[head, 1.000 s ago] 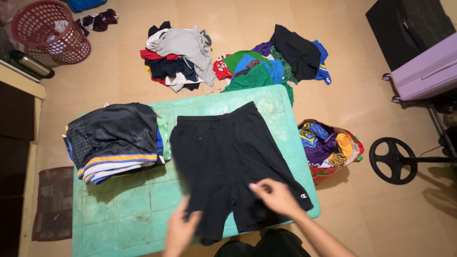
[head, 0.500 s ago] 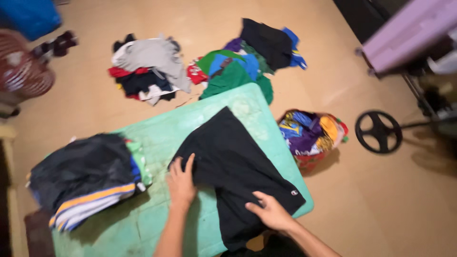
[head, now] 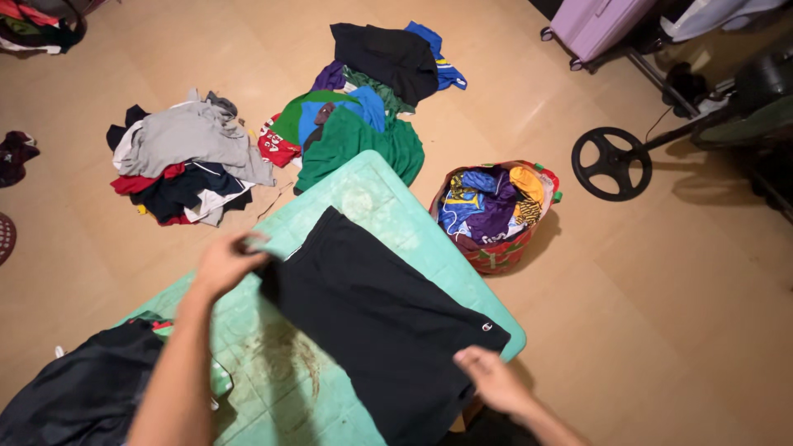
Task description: The person takes various items of clothing, including shorts and jerseys, from a laundry bag and a pile on the floor, folds each piece individually on a green table, and stacks them.
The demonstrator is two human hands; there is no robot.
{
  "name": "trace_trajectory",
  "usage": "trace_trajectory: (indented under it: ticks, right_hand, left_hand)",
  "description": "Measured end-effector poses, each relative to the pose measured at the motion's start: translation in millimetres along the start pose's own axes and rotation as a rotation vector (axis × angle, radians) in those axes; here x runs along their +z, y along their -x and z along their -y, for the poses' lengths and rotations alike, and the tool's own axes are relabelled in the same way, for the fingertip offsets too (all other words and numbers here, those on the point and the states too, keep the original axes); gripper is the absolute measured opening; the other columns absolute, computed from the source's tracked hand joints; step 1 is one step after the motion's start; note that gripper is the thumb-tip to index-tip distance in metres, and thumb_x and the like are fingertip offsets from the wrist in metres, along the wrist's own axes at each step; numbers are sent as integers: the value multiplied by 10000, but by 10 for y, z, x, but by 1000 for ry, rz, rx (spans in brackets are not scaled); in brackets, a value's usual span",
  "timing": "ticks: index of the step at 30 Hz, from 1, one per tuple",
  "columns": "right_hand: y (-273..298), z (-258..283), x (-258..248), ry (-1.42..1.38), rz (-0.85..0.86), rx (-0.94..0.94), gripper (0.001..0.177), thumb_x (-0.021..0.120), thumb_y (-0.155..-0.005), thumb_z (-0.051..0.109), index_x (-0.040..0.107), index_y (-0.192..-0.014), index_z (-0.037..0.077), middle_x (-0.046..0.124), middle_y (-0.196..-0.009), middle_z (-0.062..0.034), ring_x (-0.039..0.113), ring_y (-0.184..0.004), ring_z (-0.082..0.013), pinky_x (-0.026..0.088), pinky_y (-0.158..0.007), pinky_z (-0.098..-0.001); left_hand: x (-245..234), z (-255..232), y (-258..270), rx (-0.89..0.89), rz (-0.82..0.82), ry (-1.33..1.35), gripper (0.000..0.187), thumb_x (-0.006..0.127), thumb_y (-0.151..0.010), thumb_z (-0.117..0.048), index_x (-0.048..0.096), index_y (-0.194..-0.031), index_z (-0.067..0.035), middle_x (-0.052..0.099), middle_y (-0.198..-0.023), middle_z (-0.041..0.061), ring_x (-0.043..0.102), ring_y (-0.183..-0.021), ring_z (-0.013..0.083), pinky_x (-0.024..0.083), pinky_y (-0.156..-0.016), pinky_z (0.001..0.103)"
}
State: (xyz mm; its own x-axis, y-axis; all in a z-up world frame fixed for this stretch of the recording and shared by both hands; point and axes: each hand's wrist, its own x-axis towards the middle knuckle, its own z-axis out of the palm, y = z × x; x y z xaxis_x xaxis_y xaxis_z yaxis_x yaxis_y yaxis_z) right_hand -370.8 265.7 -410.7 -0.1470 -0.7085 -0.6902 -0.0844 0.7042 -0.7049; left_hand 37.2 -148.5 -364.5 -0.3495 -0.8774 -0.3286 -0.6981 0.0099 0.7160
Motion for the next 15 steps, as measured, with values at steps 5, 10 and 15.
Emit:
trace_trajectory:
  ticks: [5, 10, 15]
  right_hand:
    - [-631, -607, -595, 7, -130, -188, 417, 609, -1065, 386, 771, -1085, 3, 724, -850, 13, 591, -782, -44, 522, -718, -256]
    - [-831, -839, -696, 134, -187, -39, 413, 633, -1037, 390, 764, -1124, 8, 728, -821, -33, 599, -742, -101, 526, -707, -318]
    - [-614, -600, -600, 303, -392, -116, 402, 676, -1014, 384, 765, -1092, 0, 741, -794, -98, 711, -719, -192, 568, -732, -350]
  left_hand:
    - [984, -531, -705, 103, -114, -139, 385, 925, -754, -269, 800, -1095, -142, 804, -991, 136, 764, -920, 271, 580, -836, 416]
    - [1585, -755, -930, 153, -250, -121, 209, 791, -908, -144, 811, -1114, -167, 829, -985, 112, 765, -938, 316, 576, -853, 427]
    - [1548, -1029, -856, 526, -523, -221, 384, 855, -820, -170, 753, -1171, -51, 733, -1067, 232, 662, -1010, 473, 524, -878, 505]
